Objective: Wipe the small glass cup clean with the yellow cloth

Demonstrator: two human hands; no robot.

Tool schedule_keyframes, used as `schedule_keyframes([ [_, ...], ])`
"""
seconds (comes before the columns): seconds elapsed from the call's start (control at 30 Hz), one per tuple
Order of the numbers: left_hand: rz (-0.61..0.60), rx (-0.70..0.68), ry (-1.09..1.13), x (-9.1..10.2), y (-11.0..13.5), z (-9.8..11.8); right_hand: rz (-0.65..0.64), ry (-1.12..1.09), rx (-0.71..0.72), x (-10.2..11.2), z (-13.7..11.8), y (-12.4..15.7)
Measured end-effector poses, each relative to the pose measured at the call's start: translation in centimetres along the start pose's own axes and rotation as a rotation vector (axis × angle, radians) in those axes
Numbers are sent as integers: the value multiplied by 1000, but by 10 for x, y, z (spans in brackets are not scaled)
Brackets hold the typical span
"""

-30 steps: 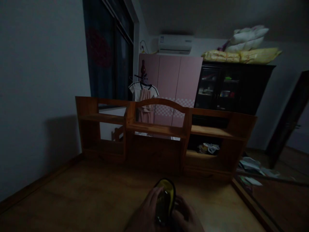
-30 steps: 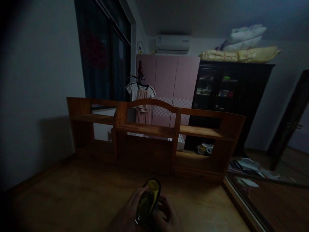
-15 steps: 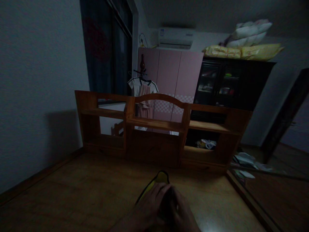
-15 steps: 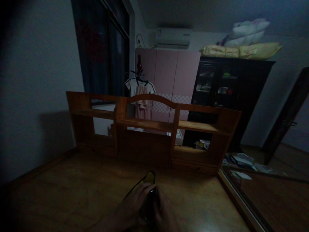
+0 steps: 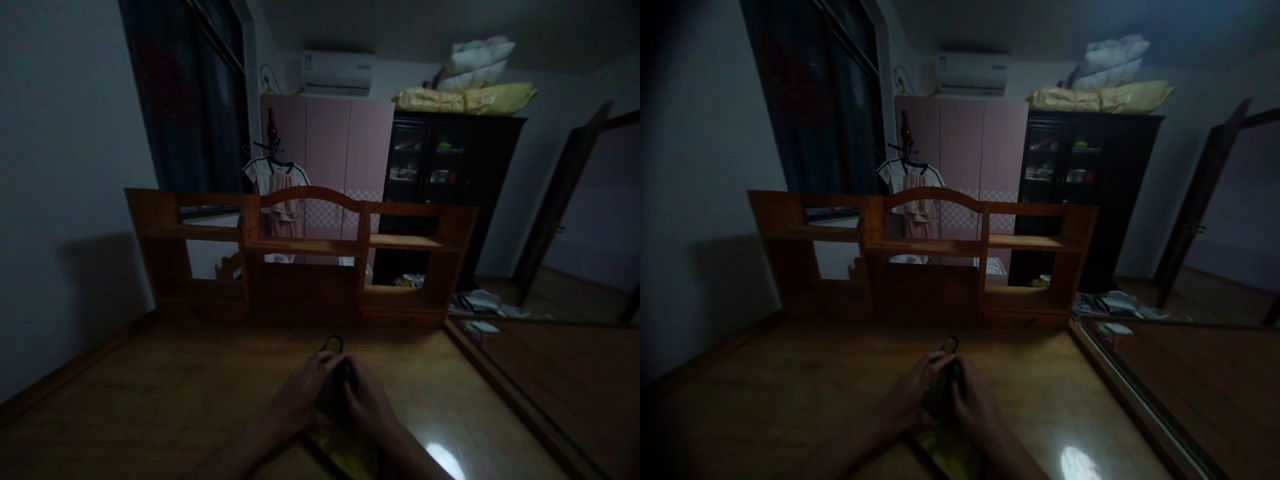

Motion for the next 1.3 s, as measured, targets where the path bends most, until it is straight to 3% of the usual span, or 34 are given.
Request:
schedule_keyframes([
  [0.17, -3, -28, -26, 2, 1, 4, -47, 44, 36, 4, -10, -2],
  [0.43, -15, -60, -54, 1, 1, 12, -90, 154, 46, 5, -2, -5],
  [0.8, 52, -99, -188, -3, 2, 4, -119, 203, 85, 6, -2, -1],
  [1.03, 13, -109, -145, -5, 5, 7, -151, 164, 64, 8, -4, 2],
  [1.3, 18, -73, -46, 0, 4, 4, -104, 100, 36, 0, -3, 2],
])
Point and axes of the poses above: each hand's wrist, its own y-axis away from the middle knuckle, its own x-axis out of the back of the hand, z = x × y, the point moved 10 cm from there along -y, towards the middle knuckle, and after that the axes turned 7 degrees about y, right-handed, at the moved point
